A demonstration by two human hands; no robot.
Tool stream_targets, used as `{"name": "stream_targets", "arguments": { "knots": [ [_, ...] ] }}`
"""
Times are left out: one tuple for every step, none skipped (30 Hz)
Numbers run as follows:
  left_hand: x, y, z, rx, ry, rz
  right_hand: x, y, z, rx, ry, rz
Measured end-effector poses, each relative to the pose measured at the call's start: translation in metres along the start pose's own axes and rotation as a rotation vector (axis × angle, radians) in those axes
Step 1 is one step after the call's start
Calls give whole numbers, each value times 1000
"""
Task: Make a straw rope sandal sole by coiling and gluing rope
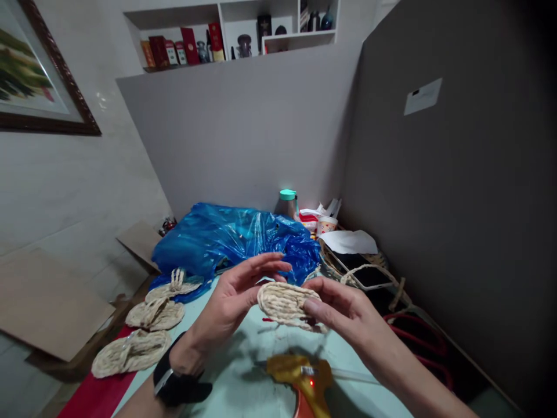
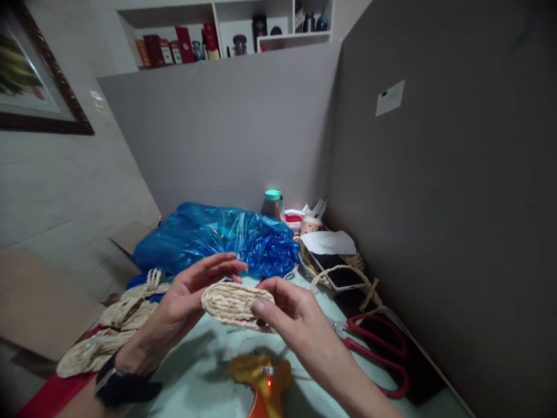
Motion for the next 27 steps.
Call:
{"name": "stream_targets", "arguments": {
  "knots": [
    [-5, 2, -4, -27, -35, 18, 0, -1, 0, -3, -9, -5],
    [-11, 5, -9, -64, -73, 37, 0, -1, 0, -15, -26, -32],
    [-16, 8, -15, -104, -111, 54, 0, 0, -1, -34, -51, -79],
    [-21, 11, -23, -142, -148, 70, 0, 0, -1, -52, -80, -135],
    [-26, 14, -30, -173, -187, 80, 0, -1, -1, -65, -110, -189],
    [-29, 16, -38, -194, -230, 85, 1, -2, -1, -75, -136, -235],
    [-32, 17, -45, -205, -274, 87, 2, -4, -1, -79, -158, -270],
    [-34, 18, -51, -210, -309, 91, 4, -7, 0, -79, -174, -295],
    [-34, 18, -55, -207, -327, 109, 7, -11, 1, -79, -182, -314],
    [-34, 19, -58, -199, -328, 141, 9, -14, 2, -77, -188, -334],
    [-33, 19, -60, -188, -317, 184, 12, -17, 3, -75, -199, -360],
    [-32, 19, -60, -179, -302, 233, 14, -20, 3, -75, -211, -390],
    [-31, 21, -61, -174, -291, 280, 16, -22, 4, -76, -223, -424],
    [-32, 22, -61, -174, -290, 319, 18, -24, 4, -79, -230, -460],
    [-33, 24, -62, -175, -296, 345, 20, -26, 5, -81, -232, -496],
    [-34, 27, -62, -177, -299, 361, 22, -28, 5, -81, -227, -530],
    [-35, 29, -63, -180, -297, 379, 24, -30, 6, -79, -214, -564],
    [-34, 32, -64, -184, -288, 396, 25, -32, 6, -76, -197, -595],
    [-32, 35, -65, -190, -273, 409, 27, -34, 7, -73, -181, -621],
    [-30, 39, -66, -194, -254, 420, 28, -36, 7, -70, -164, -643],
    [-27, 42, -67, -195, -235, 432, 30, -37, 8, -70, -140, -661],
    [-24, 44, -69, -194, -218, 448, 33, -39, 8, -70, -109, -671],
    [-21, 46, -70, -187, -206, 469, 37, -41, 8, -67, -73, -673],
    [-20, 47, -71, -176, -200, 495, 40, -43, 9, -63, -34, -665],
    [-19, 47, -73, -163, -198, 525, 44, -45, 9, -58, 3, -651],
    [-18, 47, -74, -149, -199, 556, 46, -46, 9, -53, 34, -632],
    [-18, 47, -74, -134, -202, 586, 49, -47, 9, -50, 56, -612]
  ]
}}
Point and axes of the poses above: each hand's wrist, its own z-axis towards the middle knuckle, its own x-axis out of the palm, y = z × x, the point moved 9 cm from there along z, towards the middle knuckle, and after that the axes turned 15 degrees about x, right-handed, at the moved point
